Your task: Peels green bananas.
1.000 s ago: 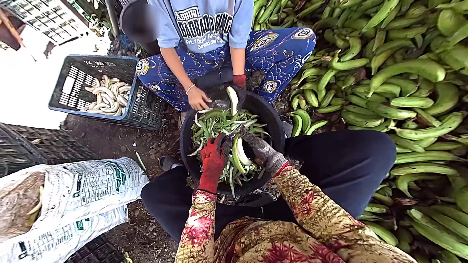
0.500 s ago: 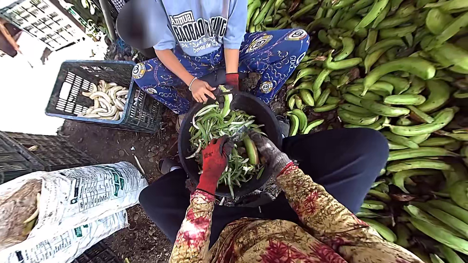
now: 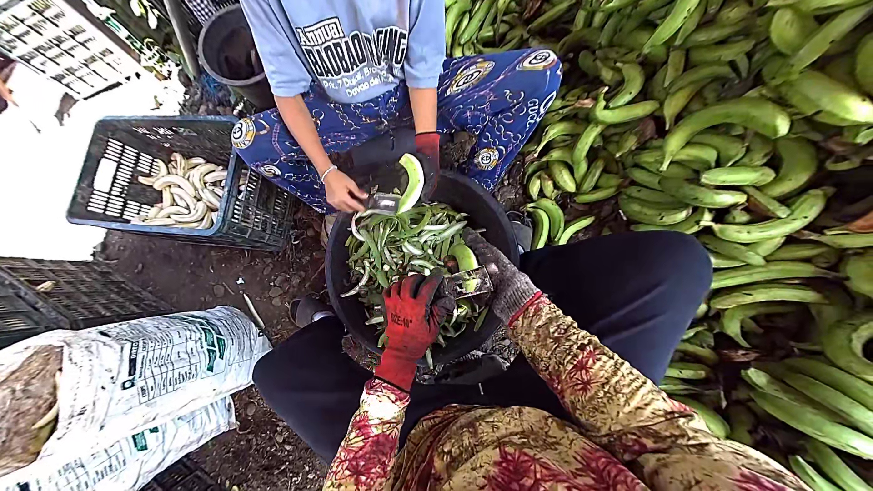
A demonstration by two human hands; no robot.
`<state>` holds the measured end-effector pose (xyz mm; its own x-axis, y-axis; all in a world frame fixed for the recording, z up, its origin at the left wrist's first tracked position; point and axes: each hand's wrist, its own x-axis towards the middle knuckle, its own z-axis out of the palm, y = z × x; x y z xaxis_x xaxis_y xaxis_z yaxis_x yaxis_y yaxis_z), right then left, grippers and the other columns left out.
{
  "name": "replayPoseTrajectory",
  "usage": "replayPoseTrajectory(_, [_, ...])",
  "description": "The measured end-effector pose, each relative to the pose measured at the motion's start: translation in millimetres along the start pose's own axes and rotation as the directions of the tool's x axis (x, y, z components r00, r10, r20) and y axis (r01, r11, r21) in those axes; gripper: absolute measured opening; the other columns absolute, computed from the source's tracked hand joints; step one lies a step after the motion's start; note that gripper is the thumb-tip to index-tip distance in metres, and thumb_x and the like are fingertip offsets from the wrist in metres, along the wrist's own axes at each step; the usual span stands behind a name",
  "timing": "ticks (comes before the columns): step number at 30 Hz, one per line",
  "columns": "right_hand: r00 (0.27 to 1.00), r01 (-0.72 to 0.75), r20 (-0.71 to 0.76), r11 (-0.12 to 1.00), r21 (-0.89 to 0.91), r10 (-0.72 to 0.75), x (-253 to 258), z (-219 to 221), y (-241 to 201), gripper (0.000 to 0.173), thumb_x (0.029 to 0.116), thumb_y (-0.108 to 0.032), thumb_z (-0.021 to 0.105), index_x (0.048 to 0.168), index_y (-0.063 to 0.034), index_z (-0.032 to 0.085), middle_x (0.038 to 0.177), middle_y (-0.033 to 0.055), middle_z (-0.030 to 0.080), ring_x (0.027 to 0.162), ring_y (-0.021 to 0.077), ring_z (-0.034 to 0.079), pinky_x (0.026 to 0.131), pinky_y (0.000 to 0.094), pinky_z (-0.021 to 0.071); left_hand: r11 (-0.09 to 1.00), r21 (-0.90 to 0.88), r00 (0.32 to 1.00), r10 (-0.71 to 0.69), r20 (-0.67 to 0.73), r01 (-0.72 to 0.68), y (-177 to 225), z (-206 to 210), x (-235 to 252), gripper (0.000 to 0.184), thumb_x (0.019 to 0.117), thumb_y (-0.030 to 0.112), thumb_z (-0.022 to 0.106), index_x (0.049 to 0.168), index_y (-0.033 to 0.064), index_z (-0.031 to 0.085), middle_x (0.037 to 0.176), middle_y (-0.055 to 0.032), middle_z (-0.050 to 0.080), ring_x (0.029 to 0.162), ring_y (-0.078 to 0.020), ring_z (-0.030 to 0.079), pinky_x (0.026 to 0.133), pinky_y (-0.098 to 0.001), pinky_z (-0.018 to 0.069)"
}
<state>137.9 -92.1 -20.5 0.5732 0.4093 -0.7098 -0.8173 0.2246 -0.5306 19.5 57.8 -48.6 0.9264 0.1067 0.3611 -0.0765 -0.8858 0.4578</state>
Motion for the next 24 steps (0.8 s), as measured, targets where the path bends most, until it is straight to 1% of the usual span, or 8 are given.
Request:
replayPoseTrajectory(3, [0.987, 0.15, 0.068, 0.988, -0.023, -0.148, 4, -2, 18, 0.049, 0.1071, -0.054, 0.037, 0.114, -0.0118, 0.061, 0.084, 0.0036, 0.064, 0.073, 0.013, 0.064, 0.067, 0.0324, 0.0568, 0.997, -0.025, 0.997, -0.079, 0.014, 0.08, 4, 3, 8, 0.05, 0.1004, 0.05, 0.042, 0.126, 0.0191, 0.073, 0.117, -0.0162, 0.071, 0.106, -0.0385, 0.067, 0.087, -0.0598, 0.0498])
replayPoseTrajectory(7, [0.966, 0.219, -0.097, 0.96, -0.173, -0.238, -1, 14, 22, 0.044, 0.1098, -0.045, 0.037, 0.125, -0.0092, 0.057, 0.092, 0.0082, 0.064, 0.079, 0.0166, 0.064, 0.07, 0.0363, 0.0569, 0.976, -0.073, 0.976, -0.202, 0.076, 0.207, 5, 0, 17, 0.046, 0.1012, 0.04, 0.045, 0.132, 0.0178, 0.07, 0.12, -0.0189, 0.069, 0.109, -0.0414, 0.065, 0.088, -0.0626, 0.0495])
replayPoseTrajectory(10, [0.895, 0.411, 0.032, 0.794, -0.448, -0.446, -8, 16, 29, 0.042, 0.1101, -0.027, 0.039, 0.144, -0.0045, 0.049, 0.119, 0.0128, 0.066, 0.101, 0.0158, 0.066, 0.089, 0.0355, 0.0564, 0.942, -0.114, 0.947, -0.304, 0.105, 0.315, -2, -2, 28, 0.042, 0.1045, 0.036, 0.044, 0.135, 0.0172, 0.068, 0.117, -0.0184, 0.069, 0.105, -0.0376, 0.067, 0.086, -0.0588, 0.0519])
replayPoseTrajectory(12, [0.833, 0.519, 0.169, 0.638, -0.569, -0.527, -11, 17, 32, 0.051, 0.1083, -0.03, 0.038, 0.154, -0.009, 0.042, 0.141, 0.0125, 0.059, 0.121, 0.0154, 0.06, 0.104, 0.0373, 0.0496, 0.891, -0.183, 0.902, -0.378, 0.206, 0.416, -10, -7, 34, 0.044, 0.1077, 0.035, 0.041, 0.14, 0.0154, 0.063, 0.121, -0.0189, 0.068, 0.108, -0.0349, 0.066, 0.092, -0.0554, 0.0521])
replayPoseTrajectory(14, [0.814, 0.555, 0.238, 0.586, -0.591, -0.531, -11, 16, 30, 0.054, 0.108, -0.035, 0.035, 0.159, -0.0169, 0.038, 0.152, 0.0078, 0.051, 0.132, 0.0142, 0.054, 0.111, 0.0392, 0.0451, 0.871, -0.24, 0.899, -0.388, 0.201, 0.429, -13, -8, 33, 0.045, 0.108, 0.036, 0.039, 0.14, 0.0134, 0.063, 0.121, -0.0186, 0.068, 0.108, -0.0331, 0.066, 0.094, -0.0527, 0.0522])
replayPoseTrajectory(17, [0.836, 0.542, 0.267, 0.645, -0.54, -0.479, -6, 10, 28, 0.053, 0.1078, -0.042, 0.038, 0.158, -0.0231, 0.04, 0.152, 0.0027, 0.051, 0.132, 0.012, 0.054, 0.109, 0.0381, 0.0471, 0.892, -0.217, 0.918, -0.383, 0.107, 0.397, -12, -3, 27, 0.048, 0.106, 0.041, 0.04, 0.136, 0.0129, 0.065, 0.117, -0.0182, 0.069, 0.107, -0.0343, 0.067, 0.091, -0.0546, 0.0527])
replayPoseTrajectory(19, [0.866, 0.497, 0.247, 0.687, -0.53, -0.435, -2, 4, 28, 0.056, 0.1062, -0.046, 0.044, 0.156, -0.0201, 0.043, 0.146, 0.0049, 0.057, 0.127, 0.0133, 0.058, 0.106, 0.0381, 0.0506, 0.9, -0.182, 0.918, -0.388, 0.078, 0.396, -9, 0, 24, 0.049, 0.105, 0.043, 0.041, 0.134, 0.0135, 0.067, 0.114, -0.0192, 0.069, 0.103, -0.0358, 0.067, 0.087, -0.0559, 0.0528])
replayPoseTrajectory(24, [0.901, 0.425, 0.229, 0.645, -0.635, -0.368, -4, -3, 26, 0.054, 0.1032, -0.042, 0.051, 0.148, -0.0122, 0.052, 0.135, 0.0097, 0.064, 0.119, 0.0163, 0.063, 0.102, 0.04, 0.0519, 0.831, -0.137, 0.838, -0.512, 0.189, 0.539, -9, 2, 29, 0.043, 0.1074, 0.036, 0.043, 0.139, 0.0161, 0.064, 0.121, -0.0192, 0.068, 0.11, -0.0363, 0.066, 0.093, -0.0563, 0.0522])
